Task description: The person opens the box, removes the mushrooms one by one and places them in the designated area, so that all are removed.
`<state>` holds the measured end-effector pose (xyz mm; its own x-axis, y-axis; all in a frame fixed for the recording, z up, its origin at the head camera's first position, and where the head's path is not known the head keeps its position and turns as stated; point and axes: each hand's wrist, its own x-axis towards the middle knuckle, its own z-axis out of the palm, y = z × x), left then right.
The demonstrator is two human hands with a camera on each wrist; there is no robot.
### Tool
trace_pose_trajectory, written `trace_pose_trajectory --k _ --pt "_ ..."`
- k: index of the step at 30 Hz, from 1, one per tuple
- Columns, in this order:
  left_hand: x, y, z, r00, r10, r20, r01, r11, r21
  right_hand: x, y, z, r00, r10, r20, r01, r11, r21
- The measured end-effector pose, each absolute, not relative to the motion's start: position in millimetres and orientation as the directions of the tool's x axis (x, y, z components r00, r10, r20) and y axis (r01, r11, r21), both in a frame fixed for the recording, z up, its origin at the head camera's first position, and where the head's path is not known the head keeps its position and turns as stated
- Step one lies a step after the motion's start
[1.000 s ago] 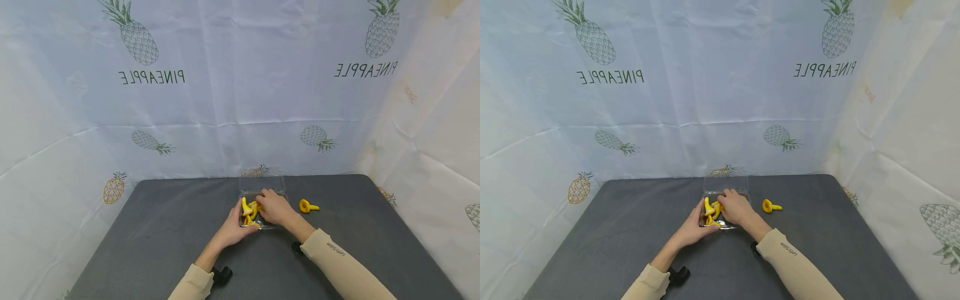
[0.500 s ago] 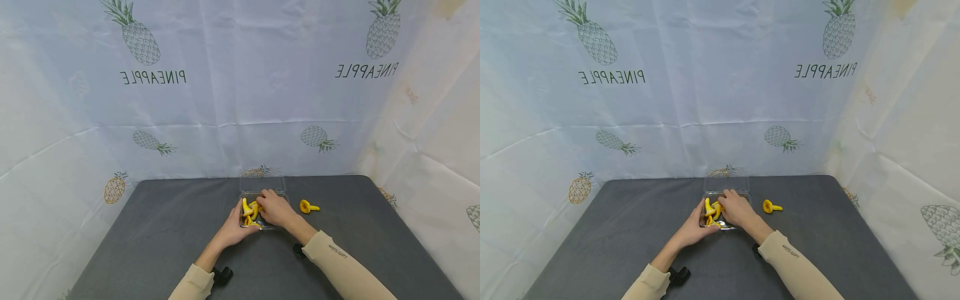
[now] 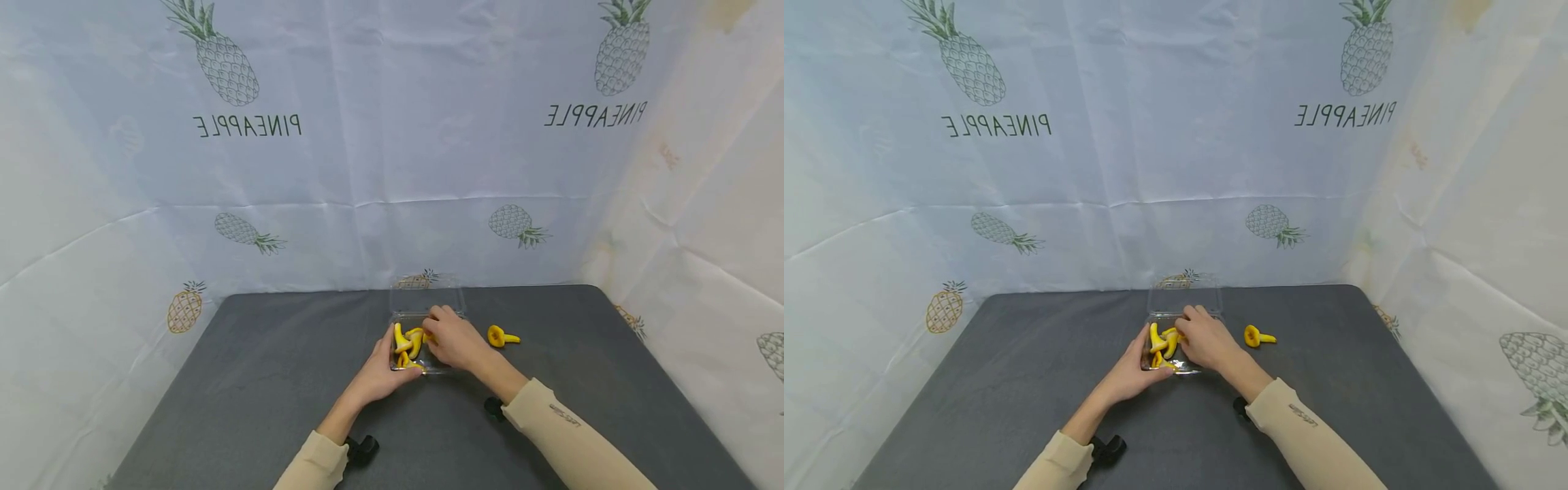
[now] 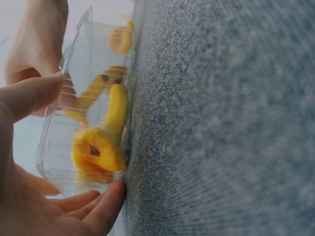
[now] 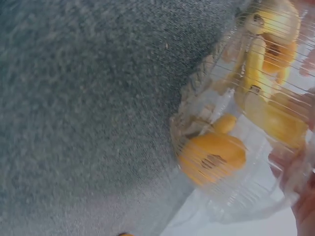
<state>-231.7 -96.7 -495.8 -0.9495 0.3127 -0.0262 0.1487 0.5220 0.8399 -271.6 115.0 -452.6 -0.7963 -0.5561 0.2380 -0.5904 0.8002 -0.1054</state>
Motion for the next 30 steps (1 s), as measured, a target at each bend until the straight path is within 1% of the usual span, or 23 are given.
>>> trace_pose_trajectory --k 6,14,19,24,30 --pt "-231.1 -96.7 -494.5 -0.950 0.311 -0.029 0.143 0.518 0.844 -267.6 121.0 -446.9 -0.773 -0.559 0.301 -0.613 0.780 -0.125" --pt "-230.7 -96.0 -493.7 -0.953 0.299 -0.040 0.128 0.521 0.844 -261.1 129.0 -436.8 -0.758 -0.530 0.379 -0.626 0.754 -0.200" --pt "-231.0 -95.6 -493.8 -0.953 0.301 -0.040 0.128 0.519 0.845 -257.4 136.4 -430.1 -0.748 -0.525 0.406 -0.640 0.732 -0.234" --pt "-231.8 -95.2 -494.2 -0.952 0.304 -0.037 0.132 0.516 0.846 -254.2 145.7 -425.4 -0.741 -0.520 0.425 -0.641 0.735 -0.219" --pt "-232.8 -96.4 -494.8 -0.953 0.298 -0.048 0.122 0.527 0.841 -250.9 155.9 -419.6 -0.710 -0.529 0.465 -0.661 0.728 -0.183"
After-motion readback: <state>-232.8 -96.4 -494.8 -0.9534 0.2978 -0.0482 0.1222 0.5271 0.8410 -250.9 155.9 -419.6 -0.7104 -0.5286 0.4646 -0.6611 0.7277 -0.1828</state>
